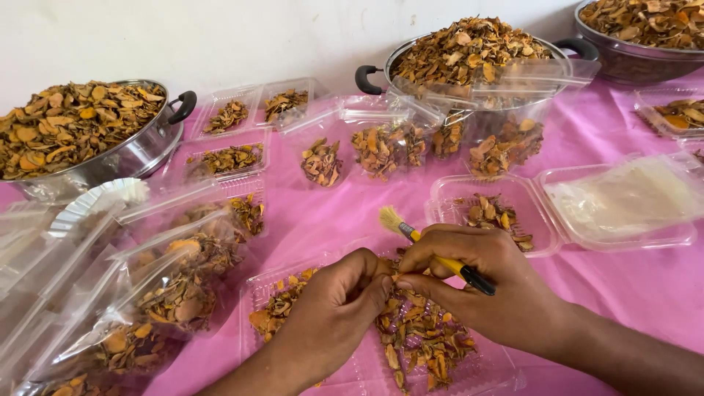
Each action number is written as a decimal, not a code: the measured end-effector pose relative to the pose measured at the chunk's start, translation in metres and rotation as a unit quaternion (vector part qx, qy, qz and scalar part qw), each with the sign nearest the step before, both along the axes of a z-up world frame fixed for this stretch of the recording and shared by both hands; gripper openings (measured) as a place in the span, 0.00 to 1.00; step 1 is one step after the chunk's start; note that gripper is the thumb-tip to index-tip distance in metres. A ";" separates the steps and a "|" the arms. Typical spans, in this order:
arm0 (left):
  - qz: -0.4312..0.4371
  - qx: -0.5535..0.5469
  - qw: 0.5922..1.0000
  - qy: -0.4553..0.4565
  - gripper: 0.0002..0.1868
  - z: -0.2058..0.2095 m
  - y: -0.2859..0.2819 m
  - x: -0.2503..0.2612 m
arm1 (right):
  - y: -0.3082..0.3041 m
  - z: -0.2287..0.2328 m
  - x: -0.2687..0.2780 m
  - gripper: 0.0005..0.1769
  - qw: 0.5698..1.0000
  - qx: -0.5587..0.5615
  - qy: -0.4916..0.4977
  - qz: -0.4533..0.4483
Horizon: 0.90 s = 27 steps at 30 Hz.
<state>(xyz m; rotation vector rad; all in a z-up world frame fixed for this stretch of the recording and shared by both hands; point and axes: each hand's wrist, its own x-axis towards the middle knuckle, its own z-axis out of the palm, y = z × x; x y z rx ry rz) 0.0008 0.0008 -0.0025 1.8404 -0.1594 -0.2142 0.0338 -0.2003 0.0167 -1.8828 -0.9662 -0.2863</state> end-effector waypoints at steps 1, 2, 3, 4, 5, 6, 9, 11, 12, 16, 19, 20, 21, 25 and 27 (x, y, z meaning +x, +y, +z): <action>-0.001 0.001 1.000 -0.001 0.09 -0.004 0.001 0.000 | -0.003 0.004 0.000 0.03 1.000 0.001 -0.001 -0.001; 0.015 -0.024 1.000 0.002 0.10 -0.007 0.001 0.001 | -0.007 0.009 0.000 0.02 0.999 0.014 -0.044 -0.013; 0.031 -0.048 0.998 0.004 0.13 -0.010 0.002 0.002 | -0.010 0.013 0.000 0.02 0.995 0.028 -0.088 -0.026; 0.030 -0.049 0.998 0.003 0.13 -0.013 0.003 0.003 | -0.016 0.013 -0.014 0.02 0.995 0.027 -0.089 -0.027; 0.020 -0.087 0.996 -0.006 0.15 -0.016 0.005 0.004 | -0.023 0.013 -0.027 0.03 0.997 0.039 -0.046 -0.047; 0.013 -0.126 0.992 -0.016 0.18 -0.020 0.006 0.005 | -0.029 0.013 -0.040 0.06 0.997 0.050 -0.004 -0.064; 0.011 -0.159 0.987 -0.026 0.18 -0.010 0.005 0.003 | -0.042 -0.004 -0.088 0.18 0.981 0.084 0.129 -0.118; 0.032 -0.134 0.990 0.004 0.15 0.000 0.004 -0.008 | -0.040 -0.028 -0.086 0.16 0.982 0.006 0.070 -0.178; 0.052 -0.111 0.992 0.026 0.13 0.006 0.003 -0.009 | -0.040 -0.039 -0.083 0.14 0.969 -0.072 0.005 -0.236; 0.035 -0.154 0.987 -0.010 0.15 -0.017 0.001 -0.003 | -0.053 -0.005 -0.066 0.17 0.964 -0.021 -0.023 -0.265; 0.060 -0.131 0.989 0.028 0.17 -0.013 -0.001 -0.005 | -0.053 -0.016 -0.037 0.14 0.645 -0.577 0.475 -0.162; 0.057 -0.118 0.991 0.000 0.16 -0.015 0.000 -0.006 | -0.049 -0.016 -0.045 0.12 0.760 -0.479 0.393 -0.197; 0.053 -0.105 0.993 -0.028 0.16 -0.016 0.000 -0.007 | -0.044 -0.017 -0.053 0.11 0.851 -0.365 0.299 -0.230; 0.049 -0.108 0.993 0.009 0.16 -0.007 0.000 -0.007 | -0.054 -0.028 -0.073 0.14 0.953 0.014 -0.035 -0.300; 0.060 -0.103 0.992 0.036 0.15 -0.007 -0.002 -0.009 | -0.104 -0.058 -0.074 0.34 0.929 -0.067 0.218 -0.290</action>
